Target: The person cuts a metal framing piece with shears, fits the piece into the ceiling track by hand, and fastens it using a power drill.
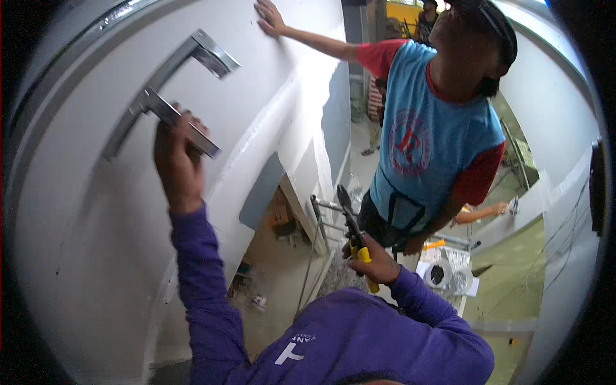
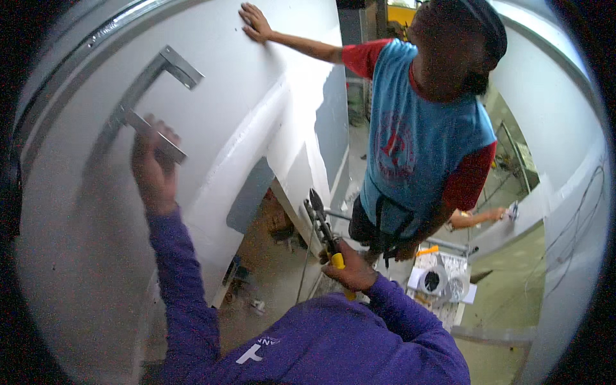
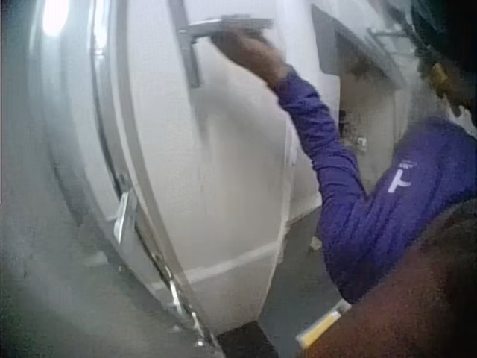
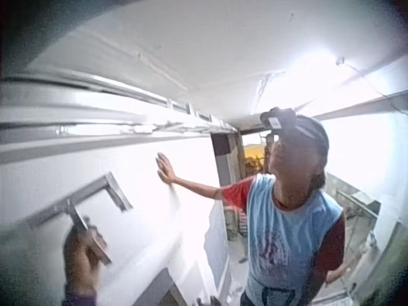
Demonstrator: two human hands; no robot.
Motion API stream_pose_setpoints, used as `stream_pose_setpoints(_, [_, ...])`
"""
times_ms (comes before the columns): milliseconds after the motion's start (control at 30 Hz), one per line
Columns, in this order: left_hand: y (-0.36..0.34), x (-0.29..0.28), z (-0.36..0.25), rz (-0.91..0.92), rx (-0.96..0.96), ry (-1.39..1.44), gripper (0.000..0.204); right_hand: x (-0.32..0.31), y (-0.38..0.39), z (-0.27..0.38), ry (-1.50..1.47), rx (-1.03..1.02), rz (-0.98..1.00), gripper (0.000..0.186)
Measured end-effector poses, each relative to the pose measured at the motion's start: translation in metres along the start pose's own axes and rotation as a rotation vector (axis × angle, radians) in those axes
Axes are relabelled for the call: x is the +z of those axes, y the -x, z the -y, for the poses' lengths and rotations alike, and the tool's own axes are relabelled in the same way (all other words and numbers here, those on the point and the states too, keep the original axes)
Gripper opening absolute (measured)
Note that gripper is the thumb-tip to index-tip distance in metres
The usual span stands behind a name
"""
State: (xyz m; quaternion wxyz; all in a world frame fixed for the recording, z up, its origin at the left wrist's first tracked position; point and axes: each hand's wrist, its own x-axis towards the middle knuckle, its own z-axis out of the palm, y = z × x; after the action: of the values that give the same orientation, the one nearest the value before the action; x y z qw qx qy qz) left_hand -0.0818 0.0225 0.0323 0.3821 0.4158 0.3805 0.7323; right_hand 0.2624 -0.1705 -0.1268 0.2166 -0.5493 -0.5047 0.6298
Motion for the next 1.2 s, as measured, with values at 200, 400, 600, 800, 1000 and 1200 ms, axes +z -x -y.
stream_pose_setpoints(200, [0.115,0.046,0.063,0.135,-0.469,0.419,0.021,-0.02,0.017,0.017,0.151,-0.163,-0.193,0.057])
stream_pose_setpoints(400, [0.157,0.082,0.103,0.045,-0.784,0.891,0.016,-0.005,0.036,0.037,0.139,-0.238,-0.375,0.061])
stream_pose_setpoints(600, [0.167,0.102,0.124,0.059,-1.155,1.083,0.031,0.006,0.058,0.023,0.113,-0.207,-0.548,0.042])
stream_pose_setpoints(800, [0.212,0.097,0.157,0.023,-1.233,1.002,0.04,0.031,0.088,0.0,0.133,-0.216,-0.832,0.038])
stream_pose_setpoints(1000, [0.218,0.072,0.151,0.089,-1.332,0.88,0.038,0.067,0.101,-0.02,-0.012,0.001,-0.798,0.054])
stream_pose_setpoints(1200, [0.191,0.055,0.136,0.058,-1.28,0.917,0.03,0.077,0.064,-0.021,-0.029,0.021,-0.65,0.048])
